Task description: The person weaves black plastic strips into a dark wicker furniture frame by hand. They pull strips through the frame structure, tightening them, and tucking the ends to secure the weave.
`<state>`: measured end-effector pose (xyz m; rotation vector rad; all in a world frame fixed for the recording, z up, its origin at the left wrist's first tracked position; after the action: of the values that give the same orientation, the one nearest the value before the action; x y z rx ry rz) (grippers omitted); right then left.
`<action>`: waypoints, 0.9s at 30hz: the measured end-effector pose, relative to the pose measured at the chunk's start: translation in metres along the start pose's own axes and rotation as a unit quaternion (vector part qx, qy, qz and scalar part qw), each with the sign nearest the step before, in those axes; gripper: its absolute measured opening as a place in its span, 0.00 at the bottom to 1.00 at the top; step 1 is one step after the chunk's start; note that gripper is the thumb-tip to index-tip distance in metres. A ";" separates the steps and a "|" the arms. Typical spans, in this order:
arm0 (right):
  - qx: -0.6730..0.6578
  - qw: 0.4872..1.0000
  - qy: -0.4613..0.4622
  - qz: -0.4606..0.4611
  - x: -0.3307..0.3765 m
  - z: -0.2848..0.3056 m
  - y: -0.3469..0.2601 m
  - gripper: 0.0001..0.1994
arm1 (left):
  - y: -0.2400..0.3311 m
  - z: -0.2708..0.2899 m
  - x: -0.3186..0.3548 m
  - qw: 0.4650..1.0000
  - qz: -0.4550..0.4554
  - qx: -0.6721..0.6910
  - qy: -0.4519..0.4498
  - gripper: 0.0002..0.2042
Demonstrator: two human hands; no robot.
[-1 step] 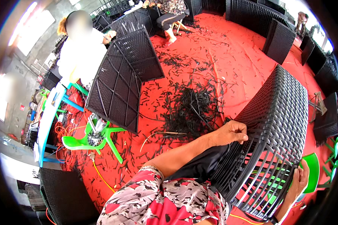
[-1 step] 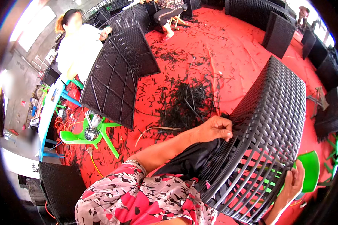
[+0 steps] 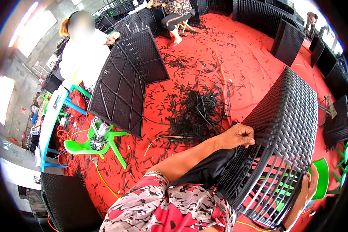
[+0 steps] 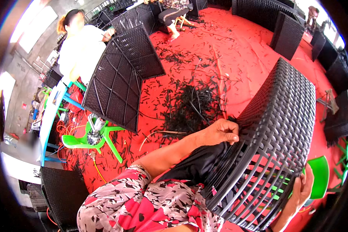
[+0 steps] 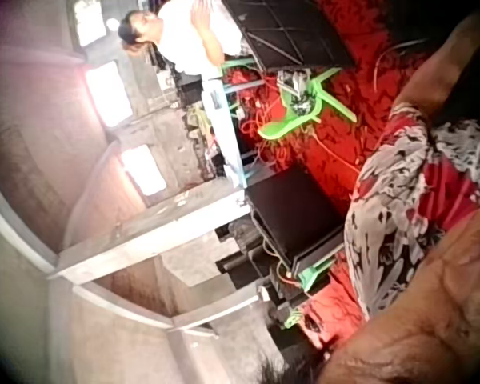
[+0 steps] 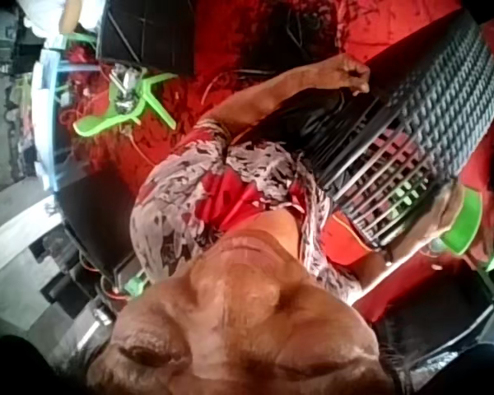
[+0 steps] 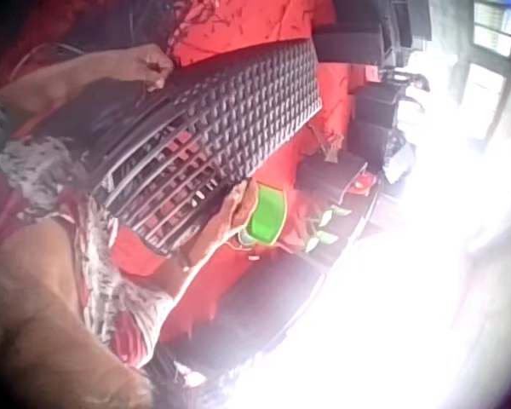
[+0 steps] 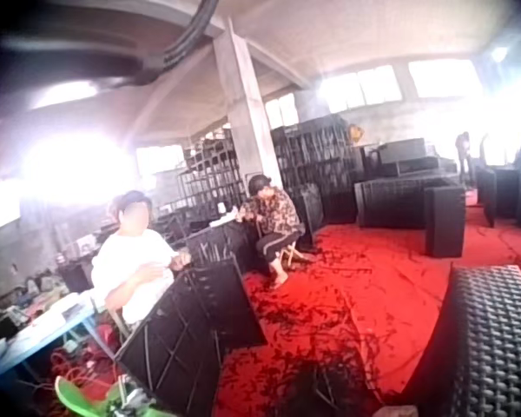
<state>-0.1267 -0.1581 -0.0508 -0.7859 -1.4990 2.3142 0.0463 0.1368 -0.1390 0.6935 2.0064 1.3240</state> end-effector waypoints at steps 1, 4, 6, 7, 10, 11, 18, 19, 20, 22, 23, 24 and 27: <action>-0.061 0.998 0.000 -0.019 0.000 -0.002 -0.001 0.21 | 0.000 0.003 -0.001 1.000 -0.013 -0.008 -0.004 0.12; -0.030 0.999 -0.021 -0.009 0.000 -0.010 -0.005 0.23 | 0.000 0.009 -0.003 1.000 -0.012 -0.007 -0.018 0.14; 0.004 0.999 -0.034 -0.010 -0.003 -0.014 -0.007 0.24 | -0.004 0.011 -0.005 1.000 -0.005 -0.019 -0.023 0.14; -0.016 0.998 -0.050 -0.028 -0.004 -0.016 -0.007 0.25 | -0.007 0.010 -0.006 0.999 -0.003 -0.025 -0.025 0.14; -0.054 0.994 -0.066 -0.071 -0.011 -0.019 -0.008 0.29 | -0.014 0.007 -0.010 0.999 -0.017 0.015 -0.033 0.14; -0.042 0.993 -0.094 -0.057 -0.012 -0.019 -0.009 0.30 | -0.015 0.005 -0.011 0.999 -0.027 0.024 -0.040 0.13; -0.217 0.973 -0.028 -0.081 -0.004 -0.020 -0.003 0.24 | -0.004 -0.003 0.008 0.994 0.053 -0.051 0.086 0.08; -0.249 0.961 -0.052 -0.105 -0.002 -0.015 -0.001 0.21 | 0.002 0.001 0.013 0.985 0.091 -0.115 0.088 0.08; -0.356 0.919 -0.031 -0.168 0.004 -0.016 0.002 0.19 | 0.008 0.000 0.019 0.987 0.048 -0.119 0.094 0.06; -0.409 0.890 -0.078 -0.185 0.002 -0.014 0.006 0.18 | 0.016 0.000 0.030 0.963 0.016 -0.222 0.151 0.07; -0.353 0.923 -0.084 -0.127 0.003 -0.013 0.008 0.17 | 0.022 0.000 0.032 0.958 0.011 -0.231 0.172 0.08; -0.334 0.933 -0.087 -0.105 0.004 -0.012 0.010 0.16 | 0.027 0.001 0.033 0.962 0.006 -0.190 0.195 0.09; -0.498 0.840 -0.132 -0.171 -0.001 -0.018 0.022 0.16 | 0.053 -0.002 0.028 0.924 -0.032 -0.253 0.284 0.09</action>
<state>-0.1138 -0.1542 -0.0758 -0.3109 -2.7379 1.2994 0.0305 0.1743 -0.0946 -0.0089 1.9289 2.0658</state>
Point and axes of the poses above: each hand's wrist, its own x-axis away from the middle knuckle, its own z-axis out of the back of the hand, y = z × x, the point moved 1 cm from there along -x, towards the middle knuckle, and after that the axes turned 2 degrees about x, right-handed, at the moved point
